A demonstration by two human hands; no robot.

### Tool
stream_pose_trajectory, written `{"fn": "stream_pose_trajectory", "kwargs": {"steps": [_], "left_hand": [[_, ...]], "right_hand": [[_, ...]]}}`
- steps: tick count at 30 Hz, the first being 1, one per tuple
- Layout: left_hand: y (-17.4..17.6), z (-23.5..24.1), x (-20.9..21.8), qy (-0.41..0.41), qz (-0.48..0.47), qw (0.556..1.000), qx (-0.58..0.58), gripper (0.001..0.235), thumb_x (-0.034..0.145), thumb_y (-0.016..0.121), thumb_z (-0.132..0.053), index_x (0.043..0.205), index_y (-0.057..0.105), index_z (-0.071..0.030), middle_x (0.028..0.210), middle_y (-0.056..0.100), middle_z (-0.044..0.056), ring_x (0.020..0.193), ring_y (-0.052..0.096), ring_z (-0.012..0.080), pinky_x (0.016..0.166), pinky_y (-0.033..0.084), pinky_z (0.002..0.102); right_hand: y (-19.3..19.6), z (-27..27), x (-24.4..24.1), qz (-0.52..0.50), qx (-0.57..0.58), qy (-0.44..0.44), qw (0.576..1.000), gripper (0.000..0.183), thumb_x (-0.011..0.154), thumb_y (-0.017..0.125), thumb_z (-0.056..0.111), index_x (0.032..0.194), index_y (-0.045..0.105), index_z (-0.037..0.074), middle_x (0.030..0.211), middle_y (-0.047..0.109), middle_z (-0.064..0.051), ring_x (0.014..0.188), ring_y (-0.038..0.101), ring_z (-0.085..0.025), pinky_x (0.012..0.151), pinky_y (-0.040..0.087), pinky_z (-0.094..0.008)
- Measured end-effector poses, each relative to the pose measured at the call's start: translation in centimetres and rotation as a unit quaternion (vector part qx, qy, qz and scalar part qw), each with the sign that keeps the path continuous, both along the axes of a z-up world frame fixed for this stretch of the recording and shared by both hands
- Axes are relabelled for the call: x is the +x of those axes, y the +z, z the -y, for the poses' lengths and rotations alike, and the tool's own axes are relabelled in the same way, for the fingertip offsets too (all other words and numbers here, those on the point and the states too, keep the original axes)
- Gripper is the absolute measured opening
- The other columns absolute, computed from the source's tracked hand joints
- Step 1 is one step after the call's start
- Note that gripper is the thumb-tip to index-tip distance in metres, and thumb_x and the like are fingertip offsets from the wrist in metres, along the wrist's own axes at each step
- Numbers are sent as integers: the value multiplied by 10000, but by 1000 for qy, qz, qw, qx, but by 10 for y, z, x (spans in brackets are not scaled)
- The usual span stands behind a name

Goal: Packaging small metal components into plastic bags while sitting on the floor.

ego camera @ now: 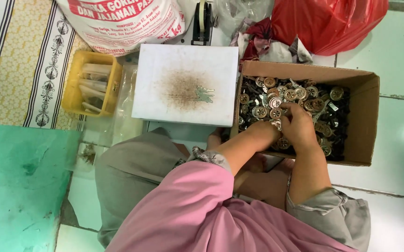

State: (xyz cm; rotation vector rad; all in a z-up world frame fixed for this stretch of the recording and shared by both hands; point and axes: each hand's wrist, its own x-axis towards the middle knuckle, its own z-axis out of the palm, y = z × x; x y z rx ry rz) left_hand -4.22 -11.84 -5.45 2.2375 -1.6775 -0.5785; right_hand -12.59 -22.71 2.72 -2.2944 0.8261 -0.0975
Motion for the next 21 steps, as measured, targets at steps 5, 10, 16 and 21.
{"fn": "stream_pose_trajectory", "kwargs": {"steps": [5, 10, 16, 21], "left_hand": [[33, -30, 16, -47, 64, 987, -141, 201, 849, 618, -87, 660, 686, -83, 639, 667, 104, 638, 695, 360, 591, 571, 445], [92, -77, 30, -43, 41, 982, -178, 170, 807, 649, -129, 653, 700, -82, 621, 653, 104, 604, 680, 339, 574, 564, 441], [116, -159, 74, -19, 53, 969, -242, 159, 773, 717, -231, 849, 707, -93, 811, 641, 83, 791, 652, 328, 651, 530, 444], [101, -204, 122, 51, 128, 967, -212, 339, 823, 767, -251, 1115, 688, -99, 1115, 626, 107, 1051, 621, 330, 811, 528, 454]], "right_hand": [[-3, -24, 6, 113, -25, -59, 992, 328, 915, 742, 18, 1241, 708, 27, 966, 754, -164, 778, 701, -319, 582, 568, -435], [5, -57, 27, 167, -45, -46, 984, 236, 886, 754, -6, 1118, 767, 29, 912, 756, -167, 726, 710, -309, 540, 567, -402], [-5, -100, 67, 204, -48, -10, 978, 215, 838, 783, 22, 1034, 806, 108, 890, 740, -120, 824, 736, -312, 642, 605, -388], [-17, -136, 117, 209, -73, 58, 973, 196, 846, 775, 24, 1011, 803, 124, 892, 742, -80, 831, 736, -283, 654, 616, -362]]}}
